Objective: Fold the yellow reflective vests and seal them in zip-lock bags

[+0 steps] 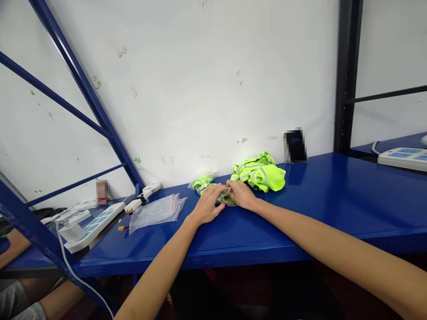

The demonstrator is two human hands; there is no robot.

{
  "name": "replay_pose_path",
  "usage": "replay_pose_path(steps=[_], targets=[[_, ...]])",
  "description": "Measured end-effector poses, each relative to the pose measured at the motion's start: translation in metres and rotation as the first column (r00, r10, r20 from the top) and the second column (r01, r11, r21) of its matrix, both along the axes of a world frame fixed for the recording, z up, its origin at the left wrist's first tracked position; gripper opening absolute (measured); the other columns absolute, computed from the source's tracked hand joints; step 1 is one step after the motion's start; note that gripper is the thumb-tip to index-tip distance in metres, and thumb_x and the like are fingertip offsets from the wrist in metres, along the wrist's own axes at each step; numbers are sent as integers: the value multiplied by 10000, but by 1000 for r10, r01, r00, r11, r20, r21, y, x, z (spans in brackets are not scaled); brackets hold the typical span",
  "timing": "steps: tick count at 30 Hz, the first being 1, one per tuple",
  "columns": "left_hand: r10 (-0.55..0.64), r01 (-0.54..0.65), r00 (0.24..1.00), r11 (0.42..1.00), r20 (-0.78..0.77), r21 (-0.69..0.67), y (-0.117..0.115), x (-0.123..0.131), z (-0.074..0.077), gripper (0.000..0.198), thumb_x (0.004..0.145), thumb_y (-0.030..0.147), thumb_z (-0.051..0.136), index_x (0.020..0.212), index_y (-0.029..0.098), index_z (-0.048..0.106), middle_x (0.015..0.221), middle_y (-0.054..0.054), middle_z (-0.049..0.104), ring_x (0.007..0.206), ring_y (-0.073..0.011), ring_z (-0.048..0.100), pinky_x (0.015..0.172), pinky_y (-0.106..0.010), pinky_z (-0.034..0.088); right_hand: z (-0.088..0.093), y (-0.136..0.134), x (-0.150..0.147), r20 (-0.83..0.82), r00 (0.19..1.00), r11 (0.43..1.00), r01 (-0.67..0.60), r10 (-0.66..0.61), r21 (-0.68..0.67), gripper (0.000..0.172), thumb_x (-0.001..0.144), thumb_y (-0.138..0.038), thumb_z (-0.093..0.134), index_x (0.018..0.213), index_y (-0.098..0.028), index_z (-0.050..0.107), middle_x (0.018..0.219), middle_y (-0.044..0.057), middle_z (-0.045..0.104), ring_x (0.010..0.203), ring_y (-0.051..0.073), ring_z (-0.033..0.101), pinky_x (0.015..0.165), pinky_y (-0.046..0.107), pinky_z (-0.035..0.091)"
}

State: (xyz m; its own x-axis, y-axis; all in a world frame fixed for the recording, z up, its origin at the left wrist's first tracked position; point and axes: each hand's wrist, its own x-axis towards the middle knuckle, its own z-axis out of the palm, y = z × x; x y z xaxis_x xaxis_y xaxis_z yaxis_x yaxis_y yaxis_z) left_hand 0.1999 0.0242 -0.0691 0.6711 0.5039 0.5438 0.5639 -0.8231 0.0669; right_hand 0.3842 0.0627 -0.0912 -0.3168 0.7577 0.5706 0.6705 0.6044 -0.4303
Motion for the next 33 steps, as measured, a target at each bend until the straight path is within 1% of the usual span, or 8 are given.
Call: replay_pose_path(steps=[2, 5, 11, 15, 17, 20, 25, 33], targets=[[27, -27, 996, 1000, 82, -6, 5, -4, -1, 393, 857, 223, 537, 1247, 255, 516, 1292, -59, 580, 1265, -218, 472, 1079, -416, 342, 5, -2, 4, -78, 996, 998, -54, 52, -24, 43, 826, -225, 515, 800, -190, 512, 626, -31, 507, 577, 137, 461, 566, 243, 318], [100, -102, 966, 995, 240, -5, 11, -9, -1, 260, 884, 266, 534, 1136, 235, 590, 1238, -66, 617, 1199, -218, 530, 1031, -415, 391, 17, -8, 8, -209, 969, 990, -137, 131, -16, 184, 869, -351, 522, 923, -185, 580, 743, -6, 559, 637, 144, 490, 622, 258, 393], [110, -163, 854, 985, 508, 59, 8, -7, 5, 185, 893, 324, 546, 970, 215, 675, 1178, -56, 665, 1291, -240, 468, 1080, -439, 345, 34, -22, 4, -282, 941, 977, -145, 186, 159, 309, 944, -359, 425, 981, -195, 684, 963, 83, 595, 895, 212, 569, 815, 340, 449], [142, -150, 728, 988, 671, -47, 6, -6, 7, 295, 932, 366, 469, 974, 181, 695, 991, -67, 725, 985, -203, 659, 895, -339, 482, 37, -28, 3, -253, 930, 952, -211, 266, 224, 297, 946, -380, 445, 1032, -209, 672, 1000, 82, 631, 938, 220, 584, 875, 358, 444], [176, -163, 706, 983, 686, -85, 7, -6, 7, 335, 932, 398, 462, 922, 171, 708, 881, -55, 733, 835, -185, 675, 797, -305, 499, 37, -30, 3, -241, 931, 948, -219, 274, 229, 273, 924, -394, 495, 1036, -212, 664, 985, 79, 654, 905, 216, 597, 847, 348, 456], [202, -207, 680, 975, 705, -80, 7, -6, 7, 380, 924, 438, 467, 843, 165, 720, 806, -48, 731, 760, -176, 666, 744, -286, 491, 38, -31, 1, -267, 933, 958, -182, 239, 221, 277, 928, -408, 486, 975, -211, 675, 923, 78, 685, 846, 215, 609, 806, 347, 463], [194, -240, 648, 970, 737, -44, 2, -3, 12, 403, 915, 449, 479, 765, 168, 726, 735, -43, 728, 698, -171, 667, 699, -274, 485, 43, -37, -4, -353, 916, 976, -137, 189, 167, 319, 917, -457, 485, 900, -199, 672, 808, 68, 677, 719, 198, 597, 686, 327, 473], [188, -229, 676, 973, 712, -39, 1, -6, 23, 395, 917, 417, 480, 720, 172, 720, 726, -43, 727, 718, -182, 676, 695, -274, 471, 52, -40, -2, -360, 902, 958, -154, 237, 243, 261, 867, -443, 577, 833, -215, 700, 817, 62, 619, 692, 179, 561, 647, 312, 464]])
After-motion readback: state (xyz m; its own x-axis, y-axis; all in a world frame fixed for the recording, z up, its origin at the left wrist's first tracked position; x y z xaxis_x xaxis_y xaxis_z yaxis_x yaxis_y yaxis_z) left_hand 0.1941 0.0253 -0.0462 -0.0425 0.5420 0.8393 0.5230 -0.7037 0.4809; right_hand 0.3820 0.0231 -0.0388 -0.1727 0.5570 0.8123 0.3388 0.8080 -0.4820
